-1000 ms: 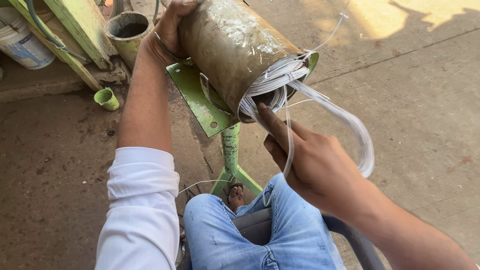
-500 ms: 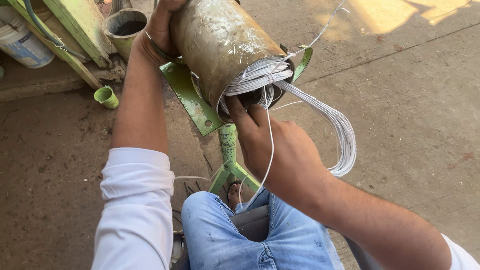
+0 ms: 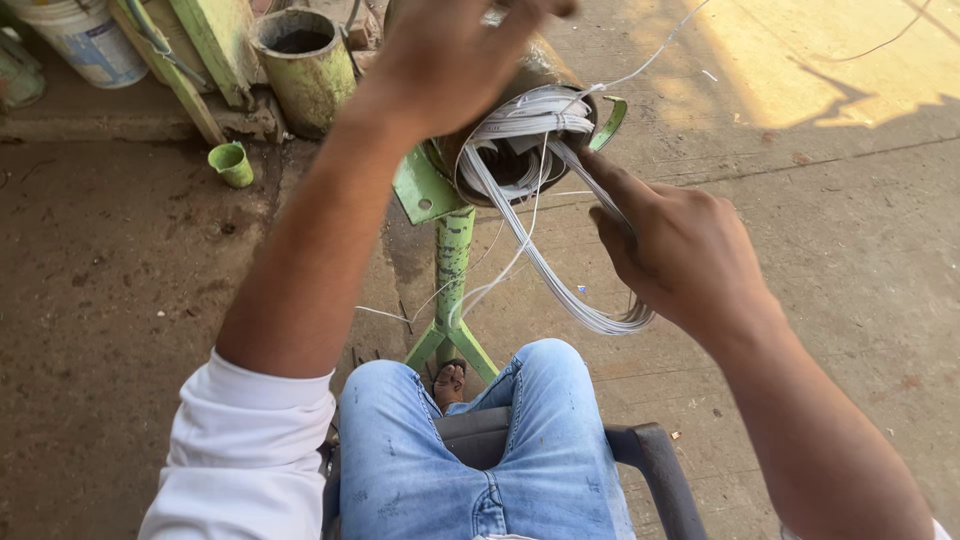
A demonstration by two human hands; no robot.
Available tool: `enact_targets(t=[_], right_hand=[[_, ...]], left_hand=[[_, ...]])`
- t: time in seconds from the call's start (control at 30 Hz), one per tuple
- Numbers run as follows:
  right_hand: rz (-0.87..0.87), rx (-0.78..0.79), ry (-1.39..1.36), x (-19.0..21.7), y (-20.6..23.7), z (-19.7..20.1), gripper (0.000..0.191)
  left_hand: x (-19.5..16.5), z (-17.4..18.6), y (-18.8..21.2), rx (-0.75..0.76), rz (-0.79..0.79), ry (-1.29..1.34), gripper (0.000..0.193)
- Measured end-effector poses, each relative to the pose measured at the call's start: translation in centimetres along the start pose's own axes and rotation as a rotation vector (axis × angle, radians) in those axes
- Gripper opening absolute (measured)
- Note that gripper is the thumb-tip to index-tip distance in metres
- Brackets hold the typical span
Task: The person winds white wire from a metal canister mounted on a green stand into neat coils. They use a hammer to compact the wire inside the canister and cut excess wire with pliers. The person also hands a bundle of wire to another person and continues winding and cutting the wire.
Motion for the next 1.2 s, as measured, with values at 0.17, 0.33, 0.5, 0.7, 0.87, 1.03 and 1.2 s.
enact_targets(t=[0.17,0.33,0.5,0.7,0.87,1.03,1.2], right_hand=[[0.039,-0.092,0.093,1.3,-0.6,-1.3,0.048],[0.043,-0.139,0.115,3.1,-1.8,-1.4,0.052],[-0.002,-0.114,0.095,3.0,-3.4,-1.5,0.04],[0.256,-0.618,-0.072,4.7,2.5,2.3,0.032],[0.362,-0.26,-0.446,6.2,5.5,0.5,0.034],[0.372,-0.214,-0.273,6.4,4.3,-0.8,0.051],[0.377,-0.591,0.065,9.1,5.2,-0.9,0.046]], left_hand=[[-3.2,-2.1,-1.8,0.214,0.181,0.035,0.062],[-3.2,-1.2,-1.2,0.209,0.274,0.052,0.051],[-2.8,-1.2,-1.1,0.224,0.285,0.105,0.05],[-3.0,-0.6,-1.4,0.207,0.178,0.051,0.051],[-7.3,1.1,2.9,-0.043,-0.012,-0.308,0.015],[-11.8,1.4,10.3,0.128,-0.111,-0.833,0.033],[-13.0,2.0,12.2,0.226,0.018,-0.63,0.055]])
Point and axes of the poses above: each hand's wrist, its own y-axis away from the middle knuckle, its own z-axis out of the back of the hand, x = y × z, the point moved 5 cm from there along -y, towards the middle knuckle, and after that the axes turned 7 degrees about -z, right-handed, at the moved point
